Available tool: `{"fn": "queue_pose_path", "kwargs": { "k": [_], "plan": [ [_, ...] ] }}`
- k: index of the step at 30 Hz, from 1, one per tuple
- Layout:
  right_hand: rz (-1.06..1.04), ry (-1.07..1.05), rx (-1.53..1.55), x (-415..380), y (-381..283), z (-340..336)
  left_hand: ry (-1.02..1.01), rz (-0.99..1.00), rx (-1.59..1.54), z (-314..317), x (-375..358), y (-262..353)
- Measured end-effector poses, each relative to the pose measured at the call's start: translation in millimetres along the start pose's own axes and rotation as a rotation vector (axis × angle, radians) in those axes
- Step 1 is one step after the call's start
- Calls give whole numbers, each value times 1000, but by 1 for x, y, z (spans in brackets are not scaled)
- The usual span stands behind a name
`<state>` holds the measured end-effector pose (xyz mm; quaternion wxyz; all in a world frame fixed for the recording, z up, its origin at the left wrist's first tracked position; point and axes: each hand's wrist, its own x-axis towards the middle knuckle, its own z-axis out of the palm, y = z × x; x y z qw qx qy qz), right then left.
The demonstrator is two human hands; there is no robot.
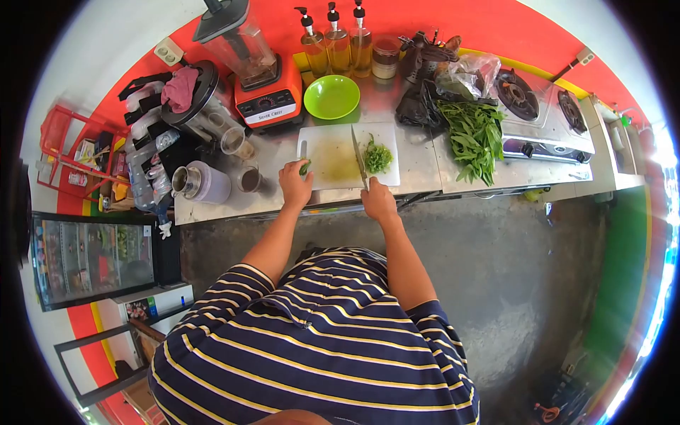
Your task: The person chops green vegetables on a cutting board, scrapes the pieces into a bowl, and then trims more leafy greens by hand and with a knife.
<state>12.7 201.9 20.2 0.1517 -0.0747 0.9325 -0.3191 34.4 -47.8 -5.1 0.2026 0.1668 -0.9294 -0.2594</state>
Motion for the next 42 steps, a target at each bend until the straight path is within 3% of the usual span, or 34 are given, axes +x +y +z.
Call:
{"fn": "queue_pose_path", "kwargs": {
  "k": [2, 13, 19, 24, 37, 42],
  "plan": [
    [-45, -10, 2, -2, -1, -1, -117, 8, -36, -1, -5, 2],
    [-260, -267, 6, -15, -9, 2, -81, -93, -218, 21, 2, -13],
    [-132, -236, -5, -20, 3, 1, -91, -71, -193, 15, -4, -2],
    [67, 67, 20, -19, 10, -5, -109, -29, -210, 9, -10, 12],
    [-46, 8, -69, -15, -4, 2, -173, 198, -259, 20, -22, 42],
    [28, -23, -166, -17, -21, -1, -215, 268, -235, 14, -19, 36]
  ]
}}
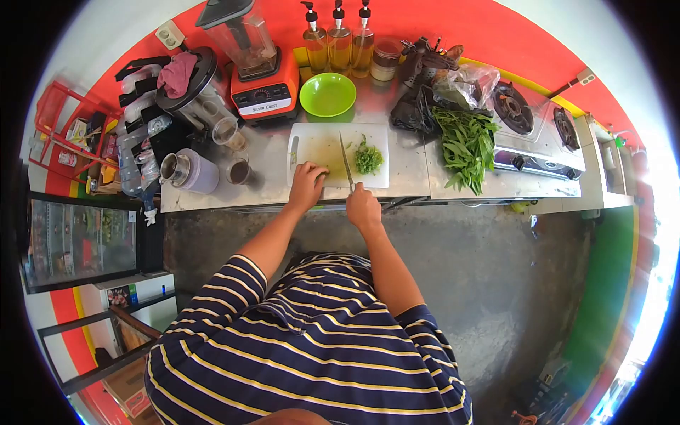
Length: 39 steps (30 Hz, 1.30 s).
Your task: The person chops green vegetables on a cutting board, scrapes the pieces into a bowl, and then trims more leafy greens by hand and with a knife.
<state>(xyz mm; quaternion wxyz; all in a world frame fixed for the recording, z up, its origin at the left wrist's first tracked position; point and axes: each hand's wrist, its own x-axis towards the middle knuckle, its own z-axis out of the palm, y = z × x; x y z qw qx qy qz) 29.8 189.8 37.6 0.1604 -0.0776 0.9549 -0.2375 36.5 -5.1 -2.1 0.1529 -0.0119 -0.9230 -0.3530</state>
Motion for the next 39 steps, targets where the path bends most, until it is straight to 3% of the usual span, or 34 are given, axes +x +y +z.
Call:
{"fn": "queue_pose_path", "kwargs": {
  "k": [7, 17, 22, 29, 39],
  "plan": [
    [29, -125, -172, -6, -10, -11, -220, 128, 249, -27, -9, -12],
    [108, -126, -49, 0, -5, 14, -362, 300, 360, -50, -6, -19],
    [41, -193, -85, 23, -14, -8, -338, 304, 360, -47, -8, -27],
    [150, -189, -64, 9, -24, 13, -298, 228, 346, -49, -6, -24],
    [110, -197, -69, 18, -31, 20, -327, 207, 353, -46, -4, -25]
  ]
}}
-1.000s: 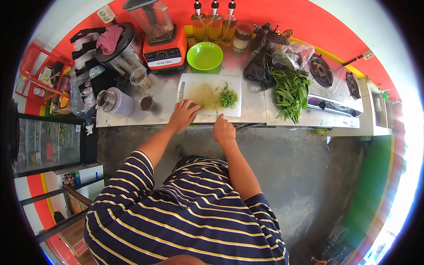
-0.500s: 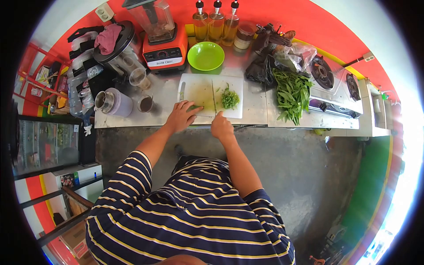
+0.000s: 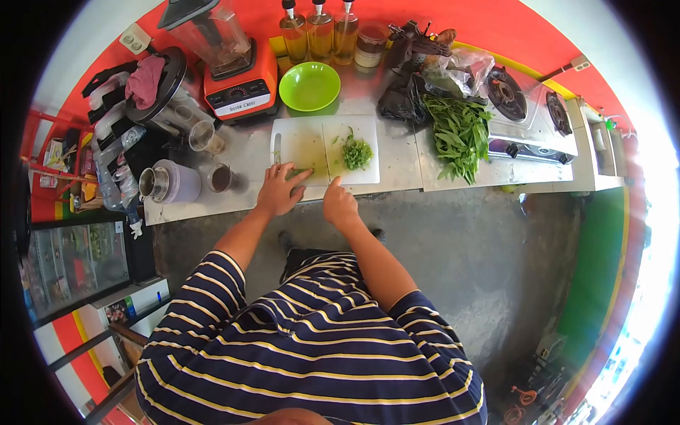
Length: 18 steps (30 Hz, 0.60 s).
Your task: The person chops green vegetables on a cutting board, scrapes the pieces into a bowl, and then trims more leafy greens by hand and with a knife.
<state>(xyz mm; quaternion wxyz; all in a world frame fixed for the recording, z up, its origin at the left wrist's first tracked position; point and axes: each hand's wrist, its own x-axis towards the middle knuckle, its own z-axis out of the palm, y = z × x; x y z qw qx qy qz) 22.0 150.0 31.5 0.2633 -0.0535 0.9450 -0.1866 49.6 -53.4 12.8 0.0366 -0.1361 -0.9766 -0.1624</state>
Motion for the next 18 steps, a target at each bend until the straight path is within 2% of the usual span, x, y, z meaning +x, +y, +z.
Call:
{"fn": "queue_pose_path", "kwargs": {
  "k": [8, 15, 18],
  "plan": [
    [-54, -20, -20, 10, -8, -23, -25, 1, 59, -1, 1, 1],
    [-68, -55, -73, 8, -3, -15, 12, 4, 51, -3, 3, 4],
    [-136, -85, -71, 17, 2, -24, -68, -53, 32, -6, 4, 7]
  ]
}}
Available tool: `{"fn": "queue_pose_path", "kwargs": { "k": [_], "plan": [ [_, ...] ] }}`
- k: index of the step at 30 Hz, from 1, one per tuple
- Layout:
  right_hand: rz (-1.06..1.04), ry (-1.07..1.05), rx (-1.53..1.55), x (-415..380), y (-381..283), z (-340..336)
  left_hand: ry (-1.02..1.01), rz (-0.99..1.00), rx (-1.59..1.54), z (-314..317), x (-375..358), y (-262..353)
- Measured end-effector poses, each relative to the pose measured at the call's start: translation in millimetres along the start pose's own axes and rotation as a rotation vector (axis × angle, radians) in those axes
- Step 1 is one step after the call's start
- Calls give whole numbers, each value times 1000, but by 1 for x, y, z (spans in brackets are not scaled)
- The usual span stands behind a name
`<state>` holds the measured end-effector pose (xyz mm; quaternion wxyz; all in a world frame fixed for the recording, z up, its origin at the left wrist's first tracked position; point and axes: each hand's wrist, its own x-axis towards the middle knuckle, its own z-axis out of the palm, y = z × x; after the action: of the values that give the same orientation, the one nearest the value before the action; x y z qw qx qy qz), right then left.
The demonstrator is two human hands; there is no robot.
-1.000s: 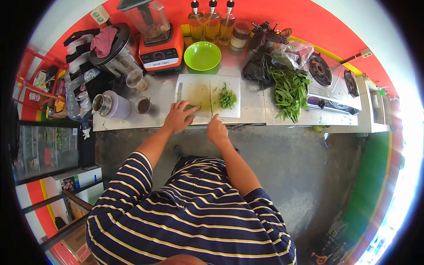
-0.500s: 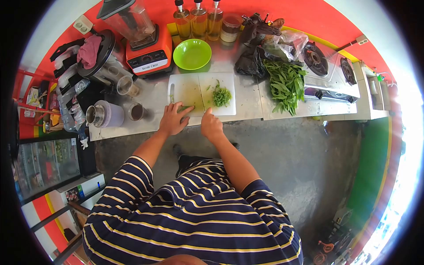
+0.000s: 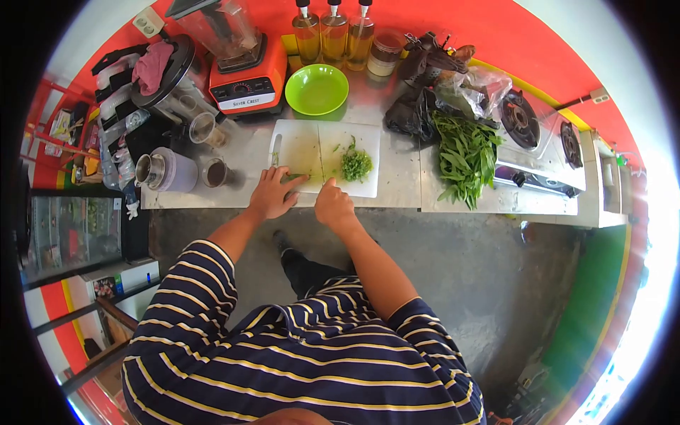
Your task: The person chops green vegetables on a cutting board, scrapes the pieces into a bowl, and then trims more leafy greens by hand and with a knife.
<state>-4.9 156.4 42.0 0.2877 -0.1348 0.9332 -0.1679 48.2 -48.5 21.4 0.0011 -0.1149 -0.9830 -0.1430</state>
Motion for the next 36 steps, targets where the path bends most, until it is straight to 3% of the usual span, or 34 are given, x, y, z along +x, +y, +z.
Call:
{"fn": "queue_pose_path", "kwargs": {
  "k": [8, 11, 13, 19, 23, 30, 36],
  "plan": [
    [-167, 103, 26, -2, 16, 20, -2, -1, 3, 0, -1, 2],
    [-142, 89, 24, 5, 9, 1, -83, -41, 28, -2, 1, 4],
    [-93, -34, -21, 2, 8, -8, -26, -9, 51, 3, 1, 0],
    [51, 5, -3, -39, 17, 19, -11, 50, 22, 4, -1, -4],
    [111, 53, 53, -24, 12, 29, 27, 81, 47, 2, 1, -6],
    [108, 87, -115, -31, -9, 1, 24, 81, -2, 3, -1, -7],
    [156, 147, -112, -44, -17, 40, 76, 84, 8, 7, -3, -10]
  ]
}}
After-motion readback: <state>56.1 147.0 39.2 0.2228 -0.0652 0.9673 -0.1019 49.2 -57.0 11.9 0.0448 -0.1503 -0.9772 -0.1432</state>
